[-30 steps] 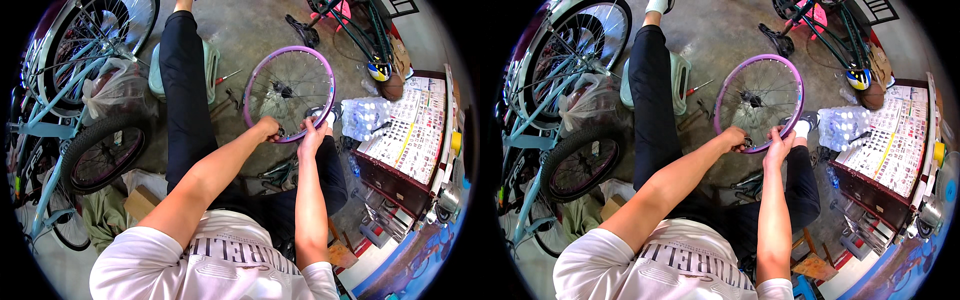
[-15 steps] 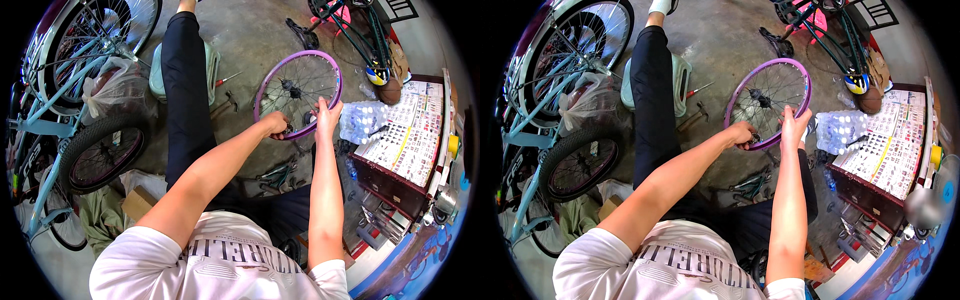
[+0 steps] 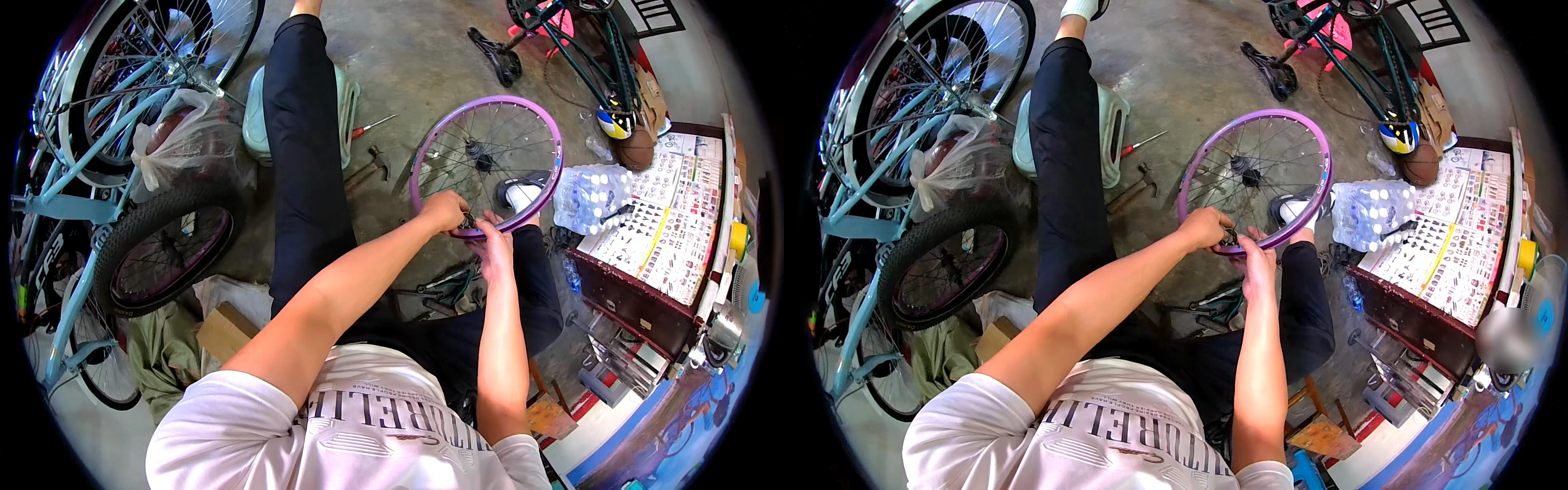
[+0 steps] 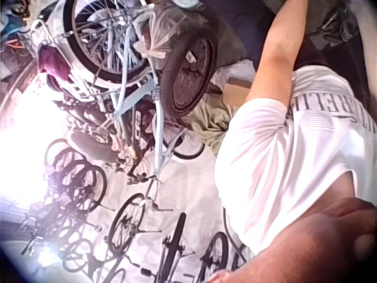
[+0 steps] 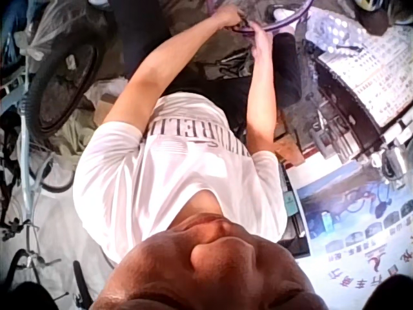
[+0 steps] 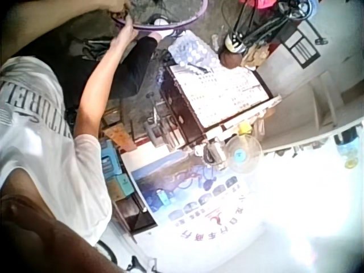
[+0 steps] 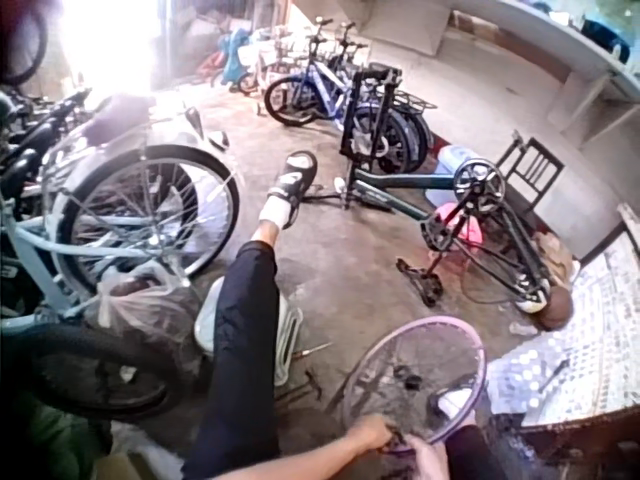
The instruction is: The person cleans a bicycle wheel hub by hand and replaces internal components.
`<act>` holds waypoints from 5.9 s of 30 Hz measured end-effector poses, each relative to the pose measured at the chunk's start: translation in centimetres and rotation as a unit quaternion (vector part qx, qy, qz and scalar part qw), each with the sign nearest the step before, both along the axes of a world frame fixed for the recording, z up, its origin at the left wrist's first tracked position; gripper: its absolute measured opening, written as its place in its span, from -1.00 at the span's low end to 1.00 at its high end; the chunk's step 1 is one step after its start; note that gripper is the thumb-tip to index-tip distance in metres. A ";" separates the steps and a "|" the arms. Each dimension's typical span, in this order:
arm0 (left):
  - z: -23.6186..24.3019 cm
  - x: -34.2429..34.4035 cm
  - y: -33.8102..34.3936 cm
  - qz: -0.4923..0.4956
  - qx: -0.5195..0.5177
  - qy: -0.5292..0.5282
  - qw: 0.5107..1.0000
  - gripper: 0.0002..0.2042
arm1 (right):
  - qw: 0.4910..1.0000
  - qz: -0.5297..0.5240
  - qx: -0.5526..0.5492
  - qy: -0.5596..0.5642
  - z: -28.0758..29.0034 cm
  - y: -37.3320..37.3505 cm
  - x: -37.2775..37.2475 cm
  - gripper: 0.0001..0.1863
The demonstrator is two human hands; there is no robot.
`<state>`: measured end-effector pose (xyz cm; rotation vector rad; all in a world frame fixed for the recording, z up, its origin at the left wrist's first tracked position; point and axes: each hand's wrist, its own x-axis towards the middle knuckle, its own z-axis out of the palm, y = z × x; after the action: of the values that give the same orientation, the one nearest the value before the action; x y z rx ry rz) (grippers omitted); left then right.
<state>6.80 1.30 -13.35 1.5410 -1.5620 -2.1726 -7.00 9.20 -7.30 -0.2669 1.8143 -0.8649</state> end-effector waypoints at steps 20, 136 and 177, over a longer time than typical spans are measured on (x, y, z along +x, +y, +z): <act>-5.1 0.0 4.6 0.126 0.175 0.019 0.976 -0.64 | 0.983 -0.180 -0.013 0.007 -3.3 1.4 0.6 -0.37; -6.2 3.4 1.7 0.076 -0.023 -0.023 0.997 -0.62 | 0.972 -0.223 -0.062 -0.045 -4.9 0.8 4.5 -0.44; -4.0 6.0 0.9 0.122 0.055 -0.067 0.989 -0.65 | 0.992 -0.109 -0.063 0.028 -3.4 0.7 4.8 -0.63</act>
<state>12.78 2.24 -17.36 1.8362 -1.2245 -2.0886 -2.17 9.90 -10.75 -0.1751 1.8674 -1.1371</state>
